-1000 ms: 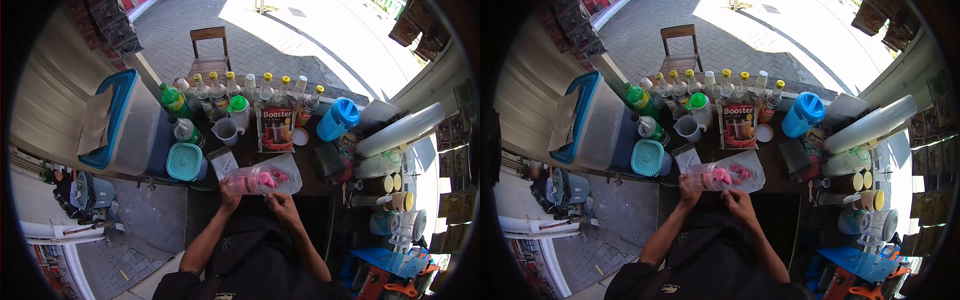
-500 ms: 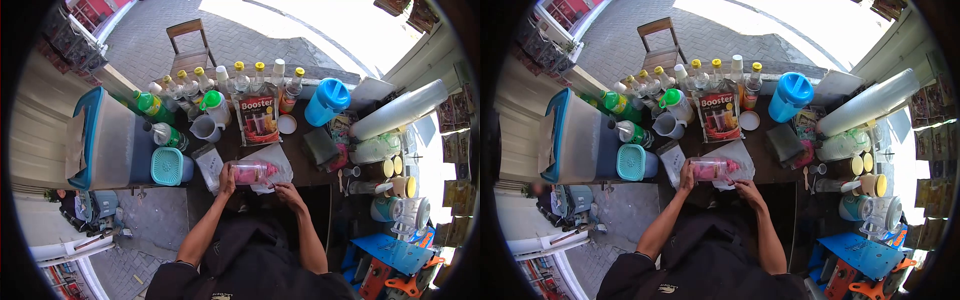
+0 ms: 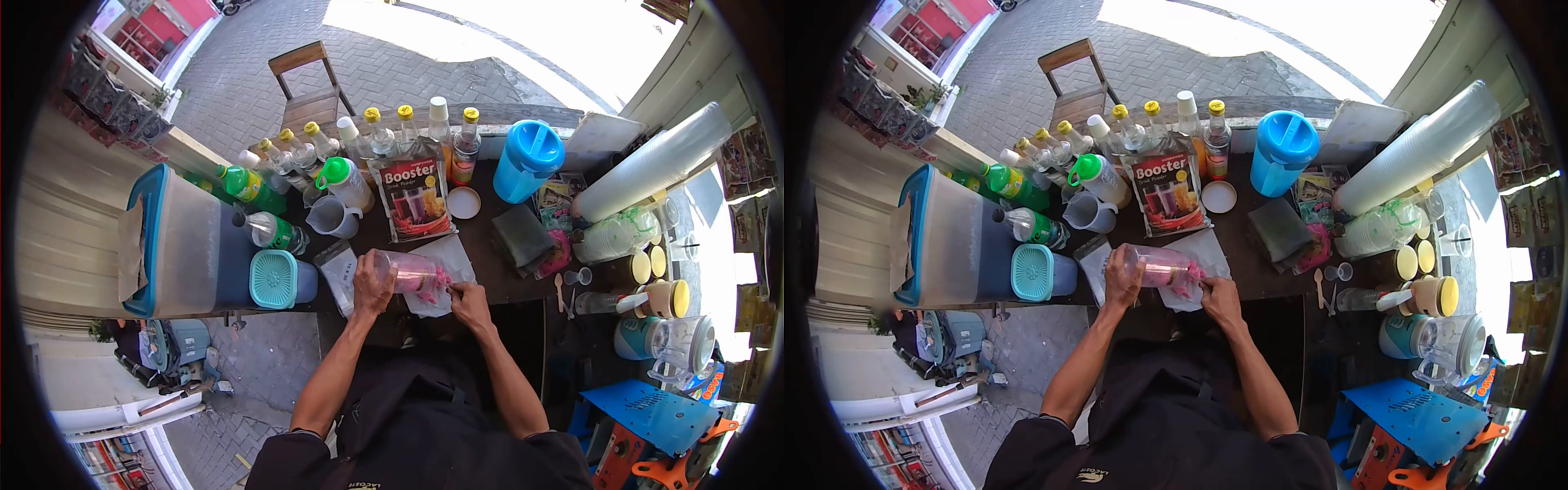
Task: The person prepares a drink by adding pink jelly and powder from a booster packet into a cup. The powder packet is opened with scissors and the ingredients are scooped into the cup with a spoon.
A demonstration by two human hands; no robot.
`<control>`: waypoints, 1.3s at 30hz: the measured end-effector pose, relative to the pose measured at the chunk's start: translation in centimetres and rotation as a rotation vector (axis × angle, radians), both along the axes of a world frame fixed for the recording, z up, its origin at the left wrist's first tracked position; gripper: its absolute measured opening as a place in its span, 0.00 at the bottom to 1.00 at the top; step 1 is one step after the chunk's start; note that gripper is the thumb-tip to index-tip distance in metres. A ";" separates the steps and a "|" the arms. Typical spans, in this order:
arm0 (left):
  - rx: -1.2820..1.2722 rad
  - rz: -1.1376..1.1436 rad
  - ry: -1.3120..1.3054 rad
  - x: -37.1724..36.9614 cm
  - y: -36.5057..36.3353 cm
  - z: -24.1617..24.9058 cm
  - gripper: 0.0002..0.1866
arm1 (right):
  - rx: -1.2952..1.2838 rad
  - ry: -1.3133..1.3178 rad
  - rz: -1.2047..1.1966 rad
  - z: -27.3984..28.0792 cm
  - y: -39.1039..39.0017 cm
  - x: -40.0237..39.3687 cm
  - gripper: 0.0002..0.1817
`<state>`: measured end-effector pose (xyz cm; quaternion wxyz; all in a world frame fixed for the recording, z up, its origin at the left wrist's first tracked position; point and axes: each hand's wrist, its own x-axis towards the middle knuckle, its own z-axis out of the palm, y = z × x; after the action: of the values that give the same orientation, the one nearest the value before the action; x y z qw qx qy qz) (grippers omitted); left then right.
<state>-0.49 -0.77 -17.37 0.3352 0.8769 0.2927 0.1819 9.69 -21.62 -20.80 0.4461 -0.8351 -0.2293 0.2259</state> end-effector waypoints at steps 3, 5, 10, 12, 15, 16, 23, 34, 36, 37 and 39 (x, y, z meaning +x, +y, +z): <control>0.023 0.027 0.013 -0.4 0.2 -0.3 0.34 | -0.008 0.005 -0.021 -0.7 -0.2 -0.4 0.10; 0.050 0.047 -0.005 -1.3 0.9 -1.7 0.33 | -0.003 0.009 -0.023 -1.0 -0.1 -0.6 0.10; -0.028 0.156 -0.075 -3.1 1.1 -1.7 0.32 | 0.033 0.001 -0.070 -1.1 -0.1 -1.2 0.11; -0.061 0.206 -0.093 -4.0 1.5 -3.6 0.31 | 0.023 -0.010 -0.086 -0.9 -0.1 -1.3 0.11; -0.190 0.290 -0.113 -5.1 0.7 -3.4 0.29 | 0.007 -0.054 -0.109 -0.7 -0.3 -1.6 0.11; -0.286 0.318 -0.116 -5.3 0.4 -3.2 0.28 | 0.004 -0.091 -0.121 -0.7 -0.4 -1.7 0.11; -0.316 0.346 -0.150 -6.6 -1.3 -3.7 0.27 | -0.024 -0.098 -0.101 -0.4 -0.6 -2.4 0.12; -0.394 0.349 -0.191 -8.5 -1.9 -7.1 0.27 | -0.080 -0.196 0.019 0.1 0.0 -3.2 0.11; -0.398 0.379 -0.197 -9.0 -1.4 -7.9 0.27 | -0.075 -0.220 0.010 0.1 -0.2 -3.0 0.11; -0.480 0.378 -0.230 -9.3 -1.2 -8.1 0.27 | -0.072 -0.241 0.003 0.1 -0.4 -3.0 0.10; -0.560 0.384 -0.271 -9.7 -1.2 -8.5 0.27 | -0.051 -0.243 -0.029 -0.4 -0.9 -2.9 0.10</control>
<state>-10.18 -1.94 -25.90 0.5577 0.6483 0.4432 0.2688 6.80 -22.48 -21.21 0.3971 -0.8705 -0.2636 0.1225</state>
